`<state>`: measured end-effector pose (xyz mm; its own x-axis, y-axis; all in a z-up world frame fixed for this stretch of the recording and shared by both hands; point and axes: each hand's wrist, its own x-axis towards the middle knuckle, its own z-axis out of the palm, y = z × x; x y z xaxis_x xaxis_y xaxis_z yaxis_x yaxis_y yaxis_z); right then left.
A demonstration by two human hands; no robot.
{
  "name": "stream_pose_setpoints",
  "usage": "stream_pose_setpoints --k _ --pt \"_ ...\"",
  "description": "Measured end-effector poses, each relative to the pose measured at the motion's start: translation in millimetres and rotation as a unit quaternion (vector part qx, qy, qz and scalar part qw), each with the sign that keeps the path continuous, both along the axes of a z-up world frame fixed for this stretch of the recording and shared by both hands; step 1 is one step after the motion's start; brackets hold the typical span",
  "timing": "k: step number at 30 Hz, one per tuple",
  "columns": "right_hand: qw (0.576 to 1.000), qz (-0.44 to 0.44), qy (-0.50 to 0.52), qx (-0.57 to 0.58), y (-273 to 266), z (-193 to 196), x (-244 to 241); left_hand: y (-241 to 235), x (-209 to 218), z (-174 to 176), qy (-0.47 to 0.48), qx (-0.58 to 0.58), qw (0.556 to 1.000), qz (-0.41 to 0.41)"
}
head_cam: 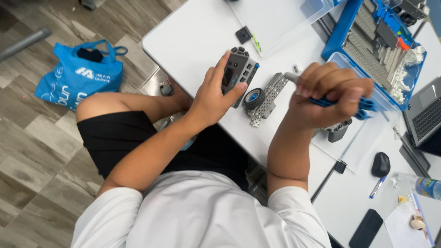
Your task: The person uses a blue and gray plastic tool to press and adjust a gray rectangular robot component, then sets the tool down and picks up a small white plastic piece to attach to a gray beam with a wheel. The person continues to connect the white piece to the beam assembly.
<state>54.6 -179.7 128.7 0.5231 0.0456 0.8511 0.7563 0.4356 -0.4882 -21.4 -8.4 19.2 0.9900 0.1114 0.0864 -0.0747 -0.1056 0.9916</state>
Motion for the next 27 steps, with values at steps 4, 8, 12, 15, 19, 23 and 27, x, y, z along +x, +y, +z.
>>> stream_pose_setpoints --k 4,8,12,15,19,23,27 --pt "0.996 0.048 0.062 -0.036 16 -20 9 2 2 14 -0.022 -0.032 0.999 0.003" --pt "0.991 0.075 0.097 -0.043 17 -21 7 -2 -6 17 -0.039 -0.022 0.999 0.013" --pt "0.990 0.081 0.103 -0.047 24 -20 11 -1 -10 23 -0.089 -0.016 0.995 0.032" --pt "0.990 0.083 0.096 -0.069 21 -22 11 0 -11 29 -0.047 -0.024 0.999 0.009" --pt "0.990 0.085 0.097 -0.053 15 -22 9 2 -12 34 -0.048 -0.024 0.999 0.009" --pt "0.992 0.089 0.073 -0.053 16 -20 12 1 -12 35 -0.080 -0.017 0.996 0.021" --pt "0.992 0.087 0.073 -0.051 17 -21 9 1 -15 37 -0.077 0.006 0.997 0.029"
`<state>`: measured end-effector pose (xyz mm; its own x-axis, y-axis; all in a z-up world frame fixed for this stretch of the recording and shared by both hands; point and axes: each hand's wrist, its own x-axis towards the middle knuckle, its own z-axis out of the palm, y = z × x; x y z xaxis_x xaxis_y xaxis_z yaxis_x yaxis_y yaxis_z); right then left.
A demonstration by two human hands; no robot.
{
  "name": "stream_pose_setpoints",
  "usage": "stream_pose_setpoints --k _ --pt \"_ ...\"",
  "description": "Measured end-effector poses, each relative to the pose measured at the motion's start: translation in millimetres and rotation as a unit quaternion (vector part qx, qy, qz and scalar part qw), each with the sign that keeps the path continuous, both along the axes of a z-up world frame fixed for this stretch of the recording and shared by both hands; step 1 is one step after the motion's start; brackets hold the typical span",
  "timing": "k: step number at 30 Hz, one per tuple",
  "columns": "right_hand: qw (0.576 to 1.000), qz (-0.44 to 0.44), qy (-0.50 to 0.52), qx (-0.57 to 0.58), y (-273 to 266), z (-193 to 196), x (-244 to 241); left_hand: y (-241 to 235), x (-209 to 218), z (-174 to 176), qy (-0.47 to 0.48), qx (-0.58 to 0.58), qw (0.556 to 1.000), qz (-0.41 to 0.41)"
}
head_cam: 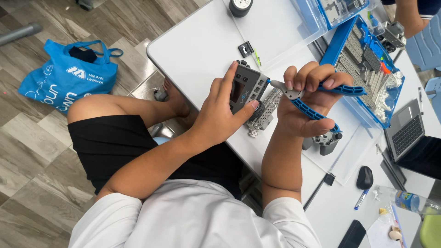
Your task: The person uses a blue and gray plastic tool to press and adjust a gray rectangular robot component, then sets the tool down and picks up a small white plastic piece to attach to a gray beam with a wheel. The person continues to connect the white piece to the beam assembly.
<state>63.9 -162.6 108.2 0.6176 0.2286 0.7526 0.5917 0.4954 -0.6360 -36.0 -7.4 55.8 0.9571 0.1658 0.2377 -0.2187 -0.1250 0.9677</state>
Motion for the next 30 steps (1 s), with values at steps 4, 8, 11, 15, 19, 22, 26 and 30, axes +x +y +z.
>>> stream_pose_setpoints --k 4,8,11,15,19,22,26,30 --pt "1.000 -0.006 -0.001 -0.003 0 -1 -4 -2 -4 3 -0.028 0.012 0.999 0.014" --pt "0.999 -0.020 -0.030 -0.003 3 5 -6 -3 -8 11 -0.060 0.020 0.998 0.026" --pt "0.998 -0.008 -0.063 0.008 4 14 -7 -6 -14 18 -0.078 0.026 0.996 0.033" --pt "0.989 -0.053 -0.136 0.023 3 22 -17 -13 -22 30 -0.110 0.041 0.992 0.037" --pt "0.972 -0.159 -0.157 0.072 -5 24 -29 -15 -27 41 -0.117 0.013 0.993 0.010" --pt "0.978 -0.115 -0.152 0.081 -18 26 -35 -16 -33 43 -0.128 0.046 0.990 0.029" --pt "0.971 -0.126 -0.140 0.146 -27 28 -43 -18 -36 48 -0.140 0.051 0.988 0.028" --pt "0.968 -0.132 -0.159 0.145 -33 37 -54 -20 -39 53 -0.134 0.043 0.990 0.002"
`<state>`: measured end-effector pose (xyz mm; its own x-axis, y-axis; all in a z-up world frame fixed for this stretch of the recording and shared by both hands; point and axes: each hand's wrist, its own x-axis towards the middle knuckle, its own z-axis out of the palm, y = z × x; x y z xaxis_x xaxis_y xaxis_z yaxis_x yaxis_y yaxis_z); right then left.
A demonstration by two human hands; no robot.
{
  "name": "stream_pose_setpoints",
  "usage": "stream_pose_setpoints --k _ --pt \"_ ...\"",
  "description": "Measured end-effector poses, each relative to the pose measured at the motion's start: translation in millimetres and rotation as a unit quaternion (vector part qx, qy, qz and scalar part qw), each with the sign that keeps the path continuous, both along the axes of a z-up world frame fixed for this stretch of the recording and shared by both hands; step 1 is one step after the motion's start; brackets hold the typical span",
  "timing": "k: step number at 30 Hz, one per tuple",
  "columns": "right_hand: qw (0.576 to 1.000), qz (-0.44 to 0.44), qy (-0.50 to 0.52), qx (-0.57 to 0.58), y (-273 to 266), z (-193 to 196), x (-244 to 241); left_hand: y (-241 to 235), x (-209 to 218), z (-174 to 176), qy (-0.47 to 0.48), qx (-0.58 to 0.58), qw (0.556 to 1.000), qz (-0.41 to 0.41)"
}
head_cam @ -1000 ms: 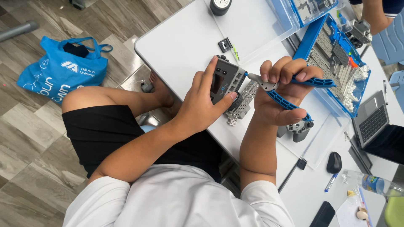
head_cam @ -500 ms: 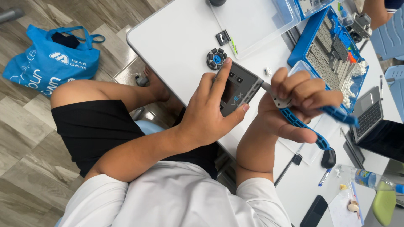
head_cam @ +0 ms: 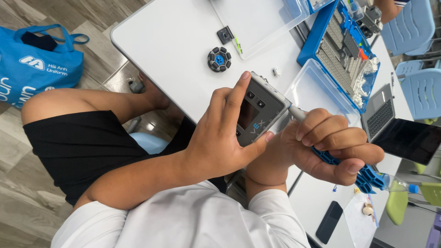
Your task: The person uses a blue and gray plastic tool to press and adjust a gray rectangular robot component, then sets the tool down and picks up a small white plastic piece to attach to a gray beam with a wheel. The person continues to connect the white piece to the beam assembly.
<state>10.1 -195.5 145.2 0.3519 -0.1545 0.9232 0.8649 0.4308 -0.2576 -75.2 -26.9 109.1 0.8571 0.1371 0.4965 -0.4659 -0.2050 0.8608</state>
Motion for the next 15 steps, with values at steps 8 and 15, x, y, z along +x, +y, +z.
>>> stream_pose_setpoints --k 8,15 --pt "0.998 0.035 -0.013 -0.049 -5 5 -13 1 13 -5 0.065 -0.027 0.994 -0.088" --pt "0.996 -0.016 0.004 -0.088 -18 7 -24 -2 20 -3 0.003 -0.050 0.997 -0.061"
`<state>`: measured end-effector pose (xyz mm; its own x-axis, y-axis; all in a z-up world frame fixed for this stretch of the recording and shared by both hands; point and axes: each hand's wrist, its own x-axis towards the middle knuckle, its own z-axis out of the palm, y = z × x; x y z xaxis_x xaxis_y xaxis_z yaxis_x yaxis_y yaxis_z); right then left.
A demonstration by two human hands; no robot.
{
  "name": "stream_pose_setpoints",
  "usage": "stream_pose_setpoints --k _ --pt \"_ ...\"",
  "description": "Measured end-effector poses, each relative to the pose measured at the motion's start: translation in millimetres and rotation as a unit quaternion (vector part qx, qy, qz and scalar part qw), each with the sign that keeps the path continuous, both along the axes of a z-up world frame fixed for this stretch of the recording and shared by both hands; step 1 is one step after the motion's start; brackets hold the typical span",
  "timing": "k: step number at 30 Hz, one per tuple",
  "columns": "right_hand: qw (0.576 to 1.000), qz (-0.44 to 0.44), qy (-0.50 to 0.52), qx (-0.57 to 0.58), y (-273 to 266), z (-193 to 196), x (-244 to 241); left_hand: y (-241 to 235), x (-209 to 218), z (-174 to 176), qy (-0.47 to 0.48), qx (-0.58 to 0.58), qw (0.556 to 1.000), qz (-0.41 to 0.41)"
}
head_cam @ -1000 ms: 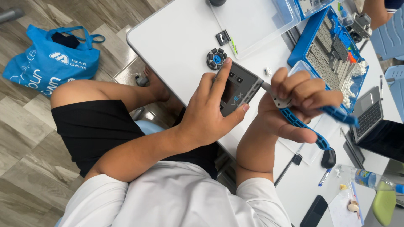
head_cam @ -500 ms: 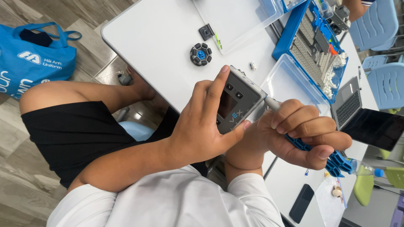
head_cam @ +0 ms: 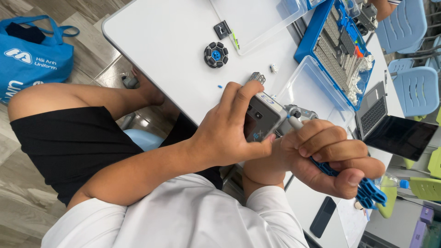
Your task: The person uses a blue and gray plastic tool to press and adjust a gray rectangular robot component, then sets the tool down and picks up a small white plastic piece to attach to a gray beam with a wheel. The person continues to connect the white piece to the beam assembly.
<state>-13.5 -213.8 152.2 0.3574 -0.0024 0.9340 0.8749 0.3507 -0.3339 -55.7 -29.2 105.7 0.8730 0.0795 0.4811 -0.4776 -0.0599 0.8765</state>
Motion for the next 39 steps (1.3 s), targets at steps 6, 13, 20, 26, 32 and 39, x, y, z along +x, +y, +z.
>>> stream_pose_setpoints --k 6,13,20,26,32,39 --pt "0.998 -0.017 -0.013 0.053 -37 33 -2 20 22 -31 0.088 -0.008 0.996 0.027" --pt "0.996 0.090 0.025 0.013 -14 -1 21 9 1 -21 0.065 -0.008 0.998 0.019" --pt "0.991 0.098 0.075 0.047 28 -8 24 11 -12 -9 0.055 0.004 0.998 0.027" --pt "0.988 0.096 0.101 0.068 29 -13 22 17 -12 -3 0.026 0.007 0.999 0.038" --pt "0.977 0.127 0.120 0.120 35 -12 21 17 -14 -1 -0.008 0.022 0.997 0.067" --pt "0.972 0.164 0.087 0.141 38 -12 24 12 -15 -1 -0.022 0.020 0.996 0.078"
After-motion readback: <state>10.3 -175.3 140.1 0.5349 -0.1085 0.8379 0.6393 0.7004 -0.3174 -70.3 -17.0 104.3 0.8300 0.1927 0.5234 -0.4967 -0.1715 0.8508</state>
